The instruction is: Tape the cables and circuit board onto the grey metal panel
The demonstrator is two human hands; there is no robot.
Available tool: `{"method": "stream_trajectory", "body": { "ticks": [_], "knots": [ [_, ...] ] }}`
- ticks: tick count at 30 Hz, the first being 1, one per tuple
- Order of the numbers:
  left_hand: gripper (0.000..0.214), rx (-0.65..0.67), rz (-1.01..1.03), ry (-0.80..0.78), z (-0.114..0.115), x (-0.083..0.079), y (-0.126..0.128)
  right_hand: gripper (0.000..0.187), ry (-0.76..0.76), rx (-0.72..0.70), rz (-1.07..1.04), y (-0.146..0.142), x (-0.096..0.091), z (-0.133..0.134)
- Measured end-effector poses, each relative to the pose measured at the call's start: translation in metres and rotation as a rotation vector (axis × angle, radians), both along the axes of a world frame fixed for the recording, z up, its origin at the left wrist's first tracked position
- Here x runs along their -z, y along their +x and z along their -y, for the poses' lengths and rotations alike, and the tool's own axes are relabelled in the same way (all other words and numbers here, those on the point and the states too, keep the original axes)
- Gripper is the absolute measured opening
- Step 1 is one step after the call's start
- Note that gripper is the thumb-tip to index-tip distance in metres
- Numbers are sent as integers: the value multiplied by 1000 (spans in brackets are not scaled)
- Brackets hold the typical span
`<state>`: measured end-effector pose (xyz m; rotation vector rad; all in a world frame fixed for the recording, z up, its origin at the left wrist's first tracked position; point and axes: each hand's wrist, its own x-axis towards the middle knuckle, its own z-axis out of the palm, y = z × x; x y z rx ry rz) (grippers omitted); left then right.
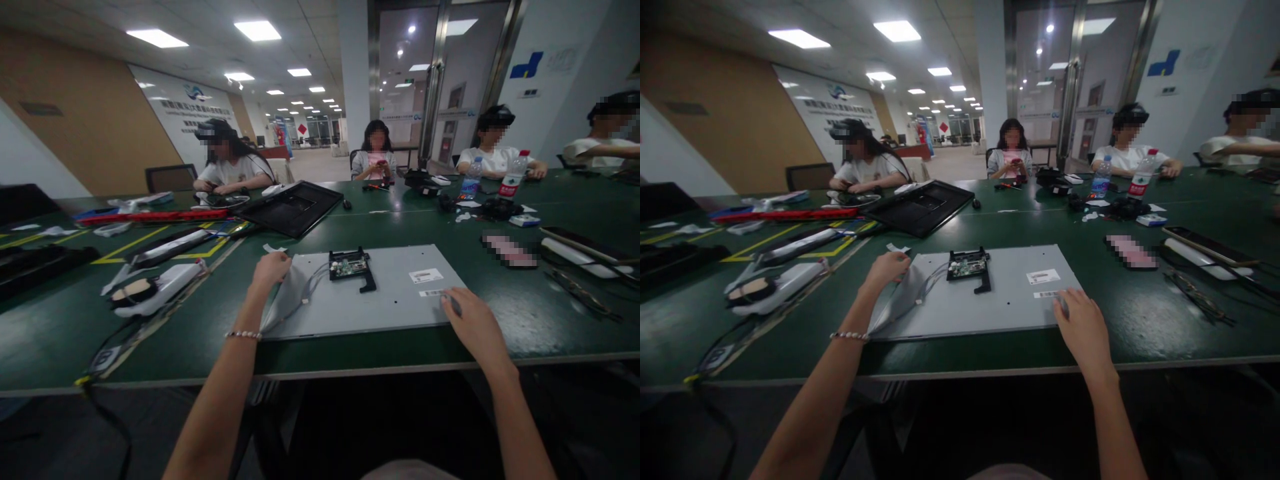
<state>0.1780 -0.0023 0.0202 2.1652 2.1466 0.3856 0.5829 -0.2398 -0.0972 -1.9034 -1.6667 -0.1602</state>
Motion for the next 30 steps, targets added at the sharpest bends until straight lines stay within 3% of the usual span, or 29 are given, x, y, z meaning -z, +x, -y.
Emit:
{"method": "stream_trajectory", "body": {
  "ticks": [5,13,21,30],
  "knots": [
    [35,25,-12,-70,-4,5,8,45,-44,53,89,-2,4,0],
    [36,67,-240,34,-1,13,18,45,-35,90,90,-7,4,3],
    [37,98,-377,64,11,17,38,48,-51,-209,36,-19,-10,3],
    [37,140,-397,38,26,13,57,42,-72,-73,-4,-22,-21,8]
  ]
}}
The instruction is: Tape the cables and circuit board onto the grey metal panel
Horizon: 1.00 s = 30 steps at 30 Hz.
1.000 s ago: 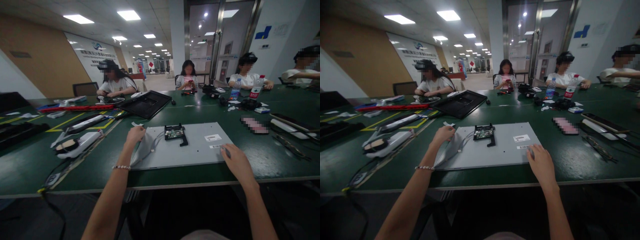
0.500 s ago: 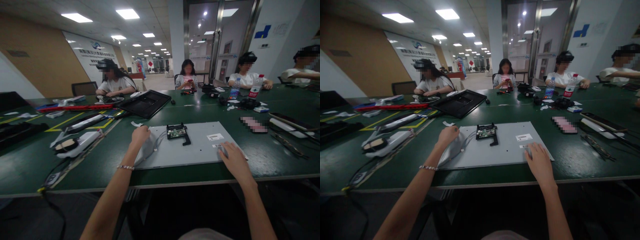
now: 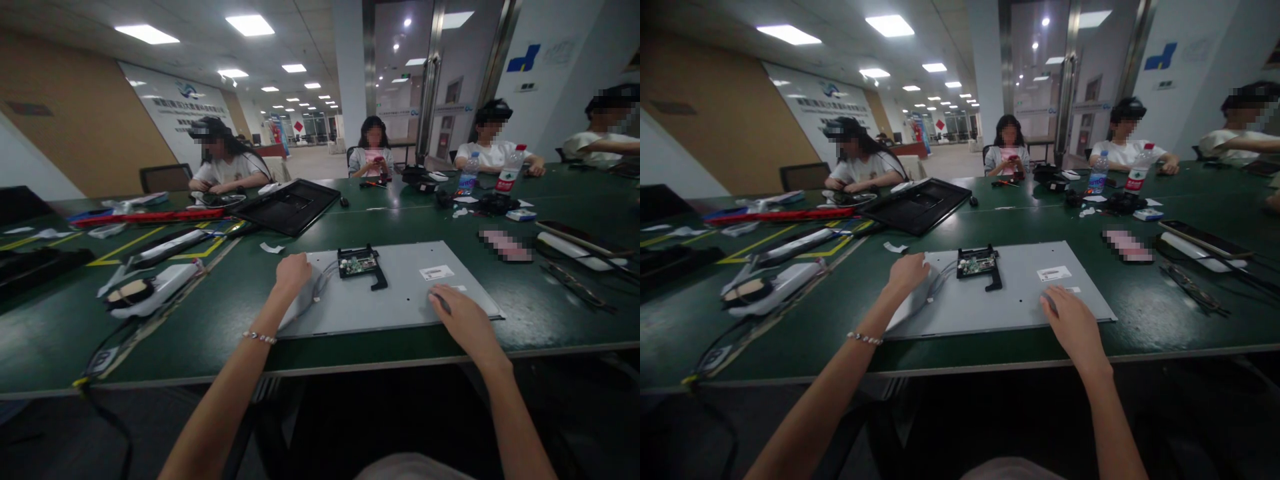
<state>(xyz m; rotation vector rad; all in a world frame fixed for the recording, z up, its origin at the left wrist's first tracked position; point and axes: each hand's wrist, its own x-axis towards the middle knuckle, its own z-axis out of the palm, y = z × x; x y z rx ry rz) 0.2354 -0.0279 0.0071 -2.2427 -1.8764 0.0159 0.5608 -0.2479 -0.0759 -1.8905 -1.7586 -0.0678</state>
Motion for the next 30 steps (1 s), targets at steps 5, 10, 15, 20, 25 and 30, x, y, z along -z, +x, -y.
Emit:
{"method": "stream_trajectory", "body": {
  "ticks": [5,10,15,20,25,30],
  "knots": [
    [37,19,-7,-35,7,-3,6,37,-110,96,55,8,-28,-8],
    [36,44,-1,-203,-6,-21,14,39,-137,51,104,15,-66,-66],
    [47,147,169,-174,-30,-29,40,42,-137,-286,-2,9,-66,-147],
    [61,355,323,-249,-41,-7,59,42,-121,-393,-24,-1,-32,-184],
    [73,460,440,-344,-37,10,50,44,-96,-426,-48,1,-5,-185],
    [87,529,547,-480,-31,12,36,46,-90,-417,-77,6,4,-186]
  ]
}}
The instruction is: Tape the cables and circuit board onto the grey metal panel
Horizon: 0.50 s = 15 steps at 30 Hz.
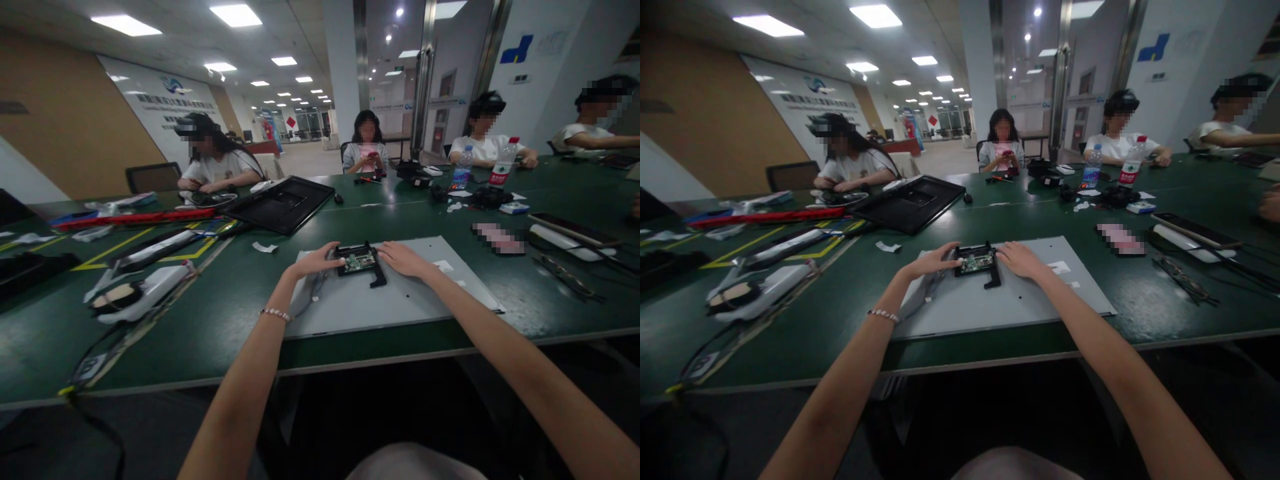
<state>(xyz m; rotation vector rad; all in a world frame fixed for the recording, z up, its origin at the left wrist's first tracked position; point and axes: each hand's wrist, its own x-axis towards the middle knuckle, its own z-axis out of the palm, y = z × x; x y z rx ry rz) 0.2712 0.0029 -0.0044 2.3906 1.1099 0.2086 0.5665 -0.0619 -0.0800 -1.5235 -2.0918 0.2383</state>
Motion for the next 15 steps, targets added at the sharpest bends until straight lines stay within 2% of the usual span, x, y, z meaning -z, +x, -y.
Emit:
{"method": "stream_trajectory", "body": {
  "ticks": [4,10,15],
  "knots": [
    [96,66,92,-112,3,2,-3,46,-2,11,-22,1,3,-1],
    [96,73,52,-67,6,2,-1,45,-7,16,-68,3,1,1],
    [98,80,20,-41,7,0,3,46,-8,-8,-151,1,-12,5]
  ]
}}
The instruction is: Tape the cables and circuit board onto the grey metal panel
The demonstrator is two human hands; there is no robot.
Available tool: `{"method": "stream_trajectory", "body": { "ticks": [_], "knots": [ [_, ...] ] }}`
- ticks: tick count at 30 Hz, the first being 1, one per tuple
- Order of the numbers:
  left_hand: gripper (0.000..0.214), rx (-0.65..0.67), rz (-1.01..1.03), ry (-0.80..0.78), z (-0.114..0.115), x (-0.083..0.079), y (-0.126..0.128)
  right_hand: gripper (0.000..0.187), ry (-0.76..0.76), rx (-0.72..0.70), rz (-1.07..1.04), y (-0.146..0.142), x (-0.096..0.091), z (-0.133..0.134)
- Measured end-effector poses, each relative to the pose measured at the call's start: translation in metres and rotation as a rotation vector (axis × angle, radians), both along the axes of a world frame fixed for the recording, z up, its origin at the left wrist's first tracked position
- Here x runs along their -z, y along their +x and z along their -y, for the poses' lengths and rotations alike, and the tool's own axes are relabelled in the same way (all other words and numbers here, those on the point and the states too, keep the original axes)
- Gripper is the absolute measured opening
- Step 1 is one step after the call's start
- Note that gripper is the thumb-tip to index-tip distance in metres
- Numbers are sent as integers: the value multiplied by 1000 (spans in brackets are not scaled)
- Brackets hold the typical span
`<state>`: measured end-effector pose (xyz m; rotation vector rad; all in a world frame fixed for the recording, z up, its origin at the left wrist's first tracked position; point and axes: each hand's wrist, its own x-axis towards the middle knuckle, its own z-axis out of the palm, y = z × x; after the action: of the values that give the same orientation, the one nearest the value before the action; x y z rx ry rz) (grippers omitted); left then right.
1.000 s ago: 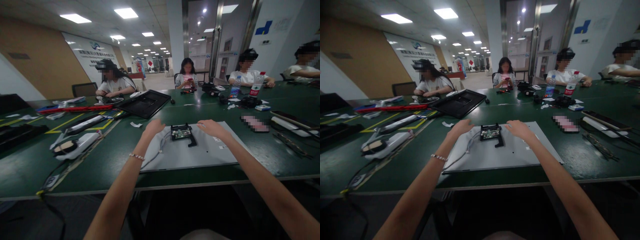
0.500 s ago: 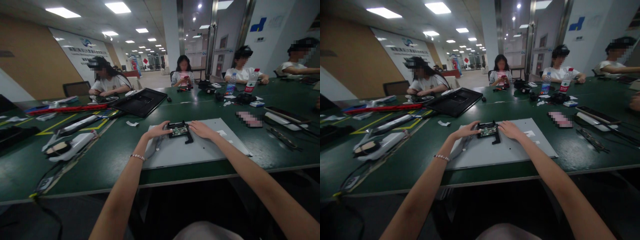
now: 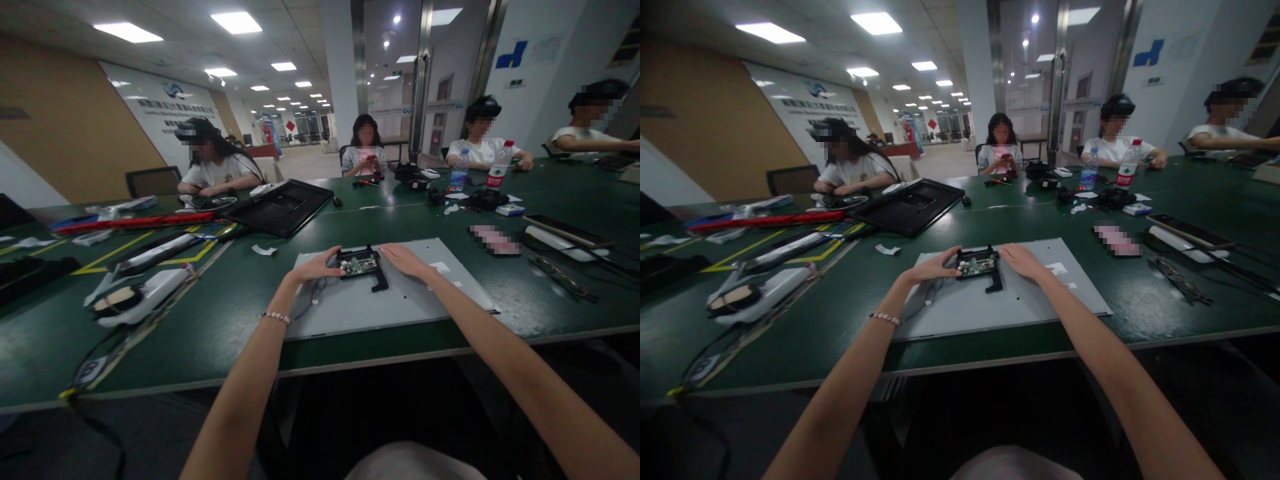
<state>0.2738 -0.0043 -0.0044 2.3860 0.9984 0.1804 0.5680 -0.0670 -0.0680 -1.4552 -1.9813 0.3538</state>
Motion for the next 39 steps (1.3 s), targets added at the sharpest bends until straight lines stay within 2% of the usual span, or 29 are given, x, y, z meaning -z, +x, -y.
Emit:
{"method": "stream_trajectory", "body": {
  "ticks": [6,10,13,18,23,28,39],
  "knots": [
    [105,21,-23,17,2,6,8,56,-37,-95,-129,-1,-15,11],
    [110,41,-18,-2,4,10,13,67,-116,-176,-238,1,-19,15],
    [109,45,-39,12,5,11,15,70,-158,-185,-297,2,-20,17],
    [105,78,-51,49,9,9,18,74,-137,-196,-238,5,-21,16],
    [106,117,-61,73,13,7,22,71,-181,-251,-259,10,-22,15],
    [106,138,-100,114,14,13,26,65,-199,-261,-325,15,-23,15],
    [107,219,-188,151,10,21,28,42,-211,-152,-392,17,-3,-1]
  ]
}}
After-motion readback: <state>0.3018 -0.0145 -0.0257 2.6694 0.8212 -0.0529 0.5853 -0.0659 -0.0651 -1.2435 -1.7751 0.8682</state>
